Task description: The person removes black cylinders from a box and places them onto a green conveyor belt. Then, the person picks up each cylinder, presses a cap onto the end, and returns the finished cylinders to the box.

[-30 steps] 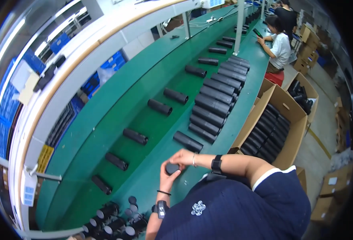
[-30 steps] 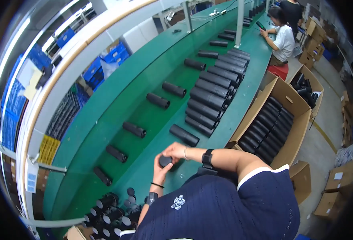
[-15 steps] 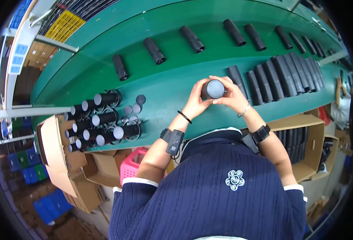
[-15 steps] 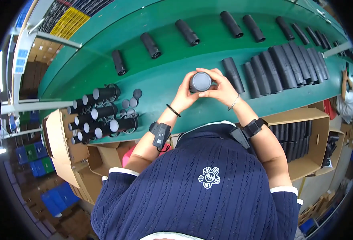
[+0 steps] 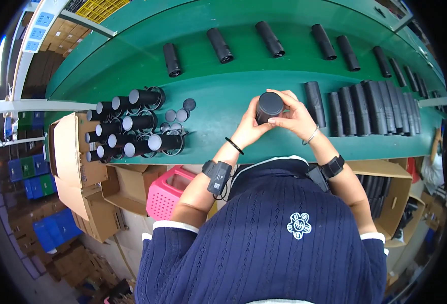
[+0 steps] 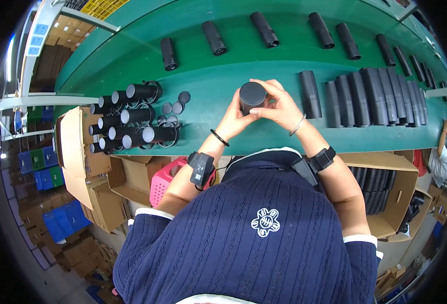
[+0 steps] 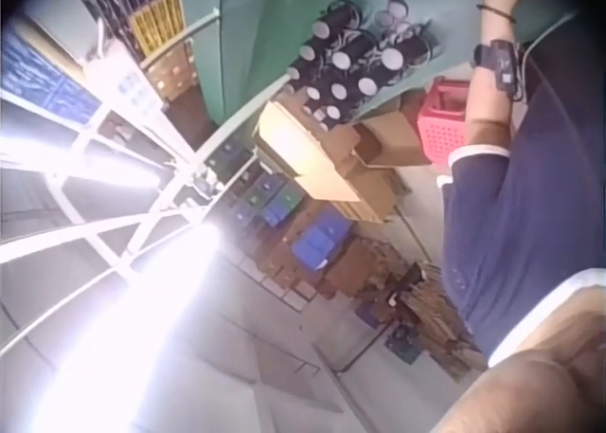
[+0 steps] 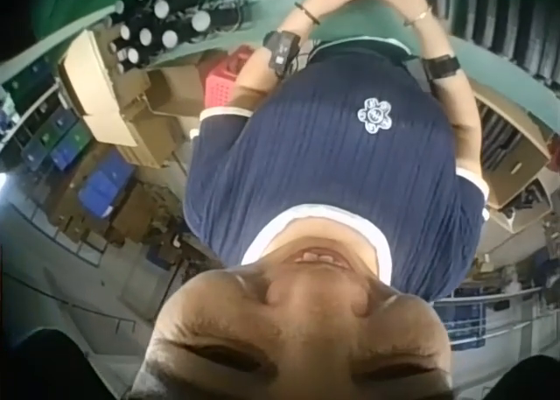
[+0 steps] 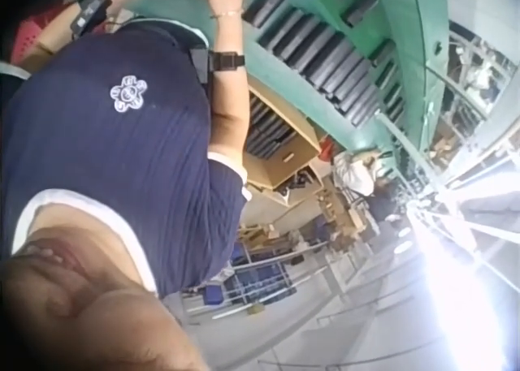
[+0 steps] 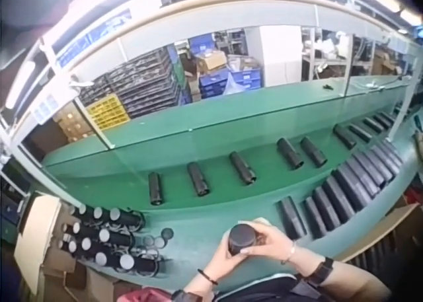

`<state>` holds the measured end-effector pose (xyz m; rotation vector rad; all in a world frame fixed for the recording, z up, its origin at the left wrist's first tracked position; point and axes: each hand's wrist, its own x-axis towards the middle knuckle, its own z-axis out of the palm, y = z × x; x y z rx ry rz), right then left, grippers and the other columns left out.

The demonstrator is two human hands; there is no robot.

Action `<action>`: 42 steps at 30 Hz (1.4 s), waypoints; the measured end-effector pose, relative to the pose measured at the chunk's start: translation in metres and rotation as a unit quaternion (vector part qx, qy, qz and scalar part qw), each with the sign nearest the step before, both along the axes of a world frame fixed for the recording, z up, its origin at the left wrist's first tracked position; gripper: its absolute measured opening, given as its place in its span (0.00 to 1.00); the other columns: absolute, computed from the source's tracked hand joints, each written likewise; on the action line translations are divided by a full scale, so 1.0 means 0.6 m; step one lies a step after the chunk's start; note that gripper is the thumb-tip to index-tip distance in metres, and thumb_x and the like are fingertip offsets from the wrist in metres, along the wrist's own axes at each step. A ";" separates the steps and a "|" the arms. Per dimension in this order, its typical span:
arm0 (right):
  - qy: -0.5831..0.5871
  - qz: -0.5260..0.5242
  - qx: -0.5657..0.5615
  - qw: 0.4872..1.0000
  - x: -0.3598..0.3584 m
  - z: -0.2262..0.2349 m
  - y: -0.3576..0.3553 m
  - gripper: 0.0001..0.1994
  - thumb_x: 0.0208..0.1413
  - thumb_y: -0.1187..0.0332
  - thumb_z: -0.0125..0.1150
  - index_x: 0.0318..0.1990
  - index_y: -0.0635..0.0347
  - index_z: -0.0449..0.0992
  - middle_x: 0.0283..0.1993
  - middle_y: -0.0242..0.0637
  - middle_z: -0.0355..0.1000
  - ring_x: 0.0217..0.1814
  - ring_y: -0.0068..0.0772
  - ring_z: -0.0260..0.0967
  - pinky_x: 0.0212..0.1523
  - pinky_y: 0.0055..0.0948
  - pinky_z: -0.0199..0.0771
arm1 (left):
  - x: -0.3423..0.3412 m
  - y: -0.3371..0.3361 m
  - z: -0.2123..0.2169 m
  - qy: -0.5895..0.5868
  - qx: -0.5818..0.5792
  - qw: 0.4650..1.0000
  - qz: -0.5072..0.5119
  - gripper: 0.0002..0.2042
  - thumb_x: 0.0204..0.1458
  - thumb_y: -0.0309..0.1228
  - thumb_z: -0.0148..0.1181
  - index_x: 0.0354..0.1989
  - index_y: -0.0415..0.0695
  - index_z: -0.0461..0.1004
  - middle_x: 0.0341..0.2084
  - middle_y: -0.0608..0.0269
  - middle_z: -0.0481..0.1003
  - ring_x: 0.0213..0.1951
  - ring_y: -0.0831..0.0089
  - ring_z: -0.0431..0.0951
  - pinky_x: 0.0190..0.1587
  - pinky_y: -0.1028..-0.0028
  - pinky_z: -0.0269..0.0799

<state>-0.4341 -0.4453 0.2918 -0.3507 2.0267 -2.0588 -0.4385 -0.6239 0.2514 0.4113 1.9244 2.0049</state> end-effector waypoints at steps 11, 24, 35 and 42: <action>-0.142 -0.029 -0.060 0.988 -0.009 -0.012 0.027 0.22 0.57 0.67 0.57 0.59 0.61 0.66 0.45 0.33 0.64 0.30 0.20 0.68 0.30 0.20 0.75 | 0.018 -0.008 0.020 -0.068 0.008 0.998 -0.004 0.34 0.44 0.27 0.67 0.59 0.41 0.54 0.49 0.59 0.66 0.54 0.70 0.65 0.57 0.68 0.60; -0.067 -0.016 -0.016 0.998 -0.005 0.002 0.002 0.19 0.46 0.68 0.68 0.49 0.55 0.77 0.37 0.27 0.64 0.31 0.17 0.64 0.23 0.14 0.65 | 0.007 -0.024 0.024 0.331 -0.331 0.879 0.095 0.30 0.32 0.22 0.61 0.52 0.46 0.65 0.47 0.54 0.66 0.53 0.54 0.63 0.59 0.53 0.49; 0.034 -0.199 0.706 0.679 0.023 -0.156 0.166 0.38 0.47 0.57 0.64 0.65 0.47 0.51 0.48 0.49 0.65 0.46 0.46 0.67 0.44 0.44 0.70 | -0.238 -0.179 0.029 -0.157 0.059 0.929 0.329 0.30 0.39 0.31 0.69 0.48 0.39 0.57 0.37 0.56 0.68 0.37 0.66 0.71 0.38 0.67 0.71; -0.145 -0.152 0.569 0.795 0.027 -0.137 0.112 0.49 0.45 0.68 0.59 0.69 0.34 0.30 0.51 0.56 0.61 0.48 0.57 0.68 0.48 0.47 0.70 | -0.462 -0.454 -0.055 0.150 -0.279 0.826 0.466 0.44 0.31 0.25 0.72 0.57 0.38 0.49 0.46 0.49 0.70 0.44 0.57 0.73 0.50 0.62 0.69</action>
